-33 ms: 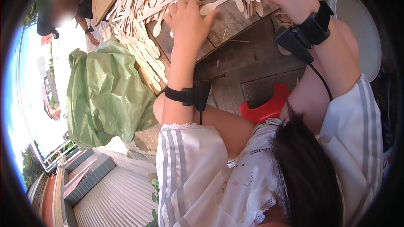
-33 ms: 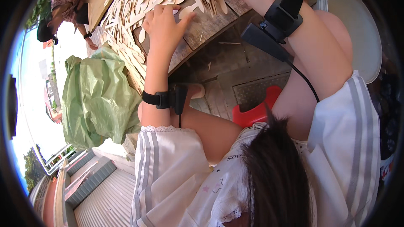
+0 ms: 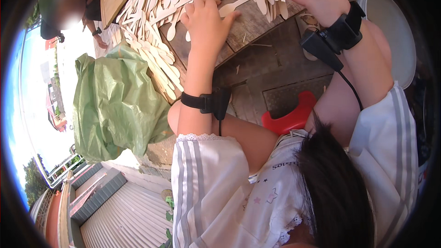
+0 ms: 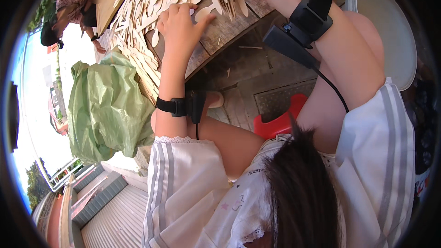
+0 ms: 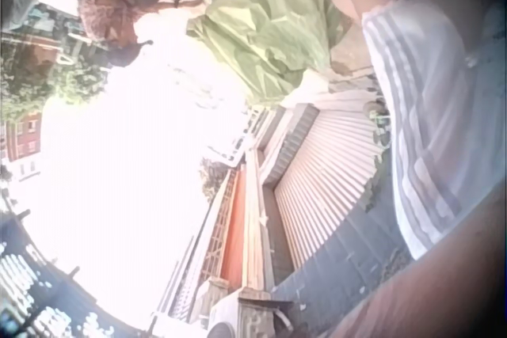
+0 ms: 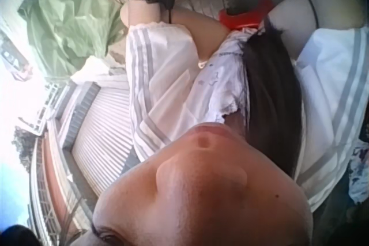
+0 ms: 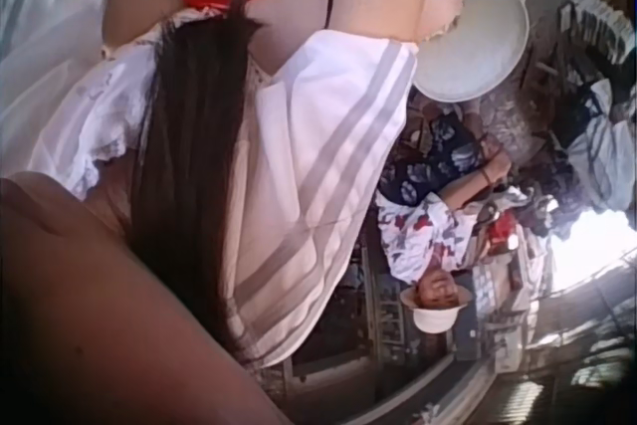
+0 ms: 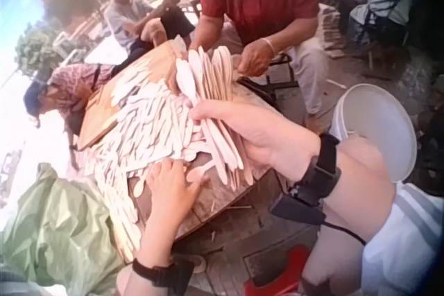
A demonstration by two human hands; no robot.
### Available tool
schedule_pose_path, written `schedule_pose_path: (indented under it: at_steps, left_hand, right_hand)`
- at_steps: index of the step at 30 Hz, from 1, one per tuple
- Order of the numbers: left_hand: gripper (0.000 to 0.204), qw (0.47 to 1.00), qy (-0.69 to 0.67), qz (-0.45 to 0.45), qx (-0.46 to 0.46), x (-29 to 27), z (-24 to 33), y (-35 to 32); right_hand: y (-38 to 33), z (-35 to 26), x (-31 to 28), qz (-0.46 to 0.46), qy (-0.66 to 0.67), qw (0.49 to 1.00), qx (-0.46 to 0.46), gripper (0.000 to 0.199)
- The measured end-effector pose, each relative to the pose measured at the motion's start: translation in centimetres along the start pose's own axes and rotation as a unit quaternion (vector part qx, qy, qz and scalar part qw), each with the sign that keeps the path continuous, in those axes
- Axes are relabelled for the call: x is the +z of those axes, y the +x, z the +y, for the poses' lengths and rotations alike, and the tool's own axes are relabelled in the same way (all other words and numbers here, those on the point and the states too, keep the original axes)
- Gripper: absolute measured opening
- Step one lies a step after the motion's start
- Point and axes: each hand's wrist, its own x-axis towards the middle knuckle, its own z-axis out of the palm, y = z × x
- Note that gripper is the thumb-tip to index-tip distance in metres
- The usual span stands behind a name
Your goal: Sorting and stacking wooden spoons or spatulas at a manufacturing site.
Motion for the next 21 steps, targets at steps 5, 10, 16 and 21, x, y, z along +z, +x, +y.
schedule_pose_path:
  at_steps: [5, 10, 16, 21]
  left_hand:
    - [0.035, 0.998, -0.056, -0.037, -0.008, 1.2, 0.6, 1.0]
    - [0.031, 0.983, -0.061, -0.174, -0.027, -0.4, 1.0, 1.3]
    - [0.024, 0.91, -0.329, -0.14, -0.209, -5.9, 0.8, 1.2]
    - [0.024, 0.856, -0.462, -0.058, -0.224, -6.8, -2.9, -0.4]
  right_hand:
    - [-1.8, -2.6, 1.1, -0.067, -0.018, 0.997, -0.042, 0.033]
    - [-0.4, -1.4, -0.9, -0.033, -0.679, 0.714, -0.169, 0.037]
    - [0.5, 0.7, 0.5, -0.103, -0.715, 0.691, -0.036, 0.037]
    - [0.5, 0.8, 2.5, -0.189, -0.63, 0.749, 0.078, 0.036]
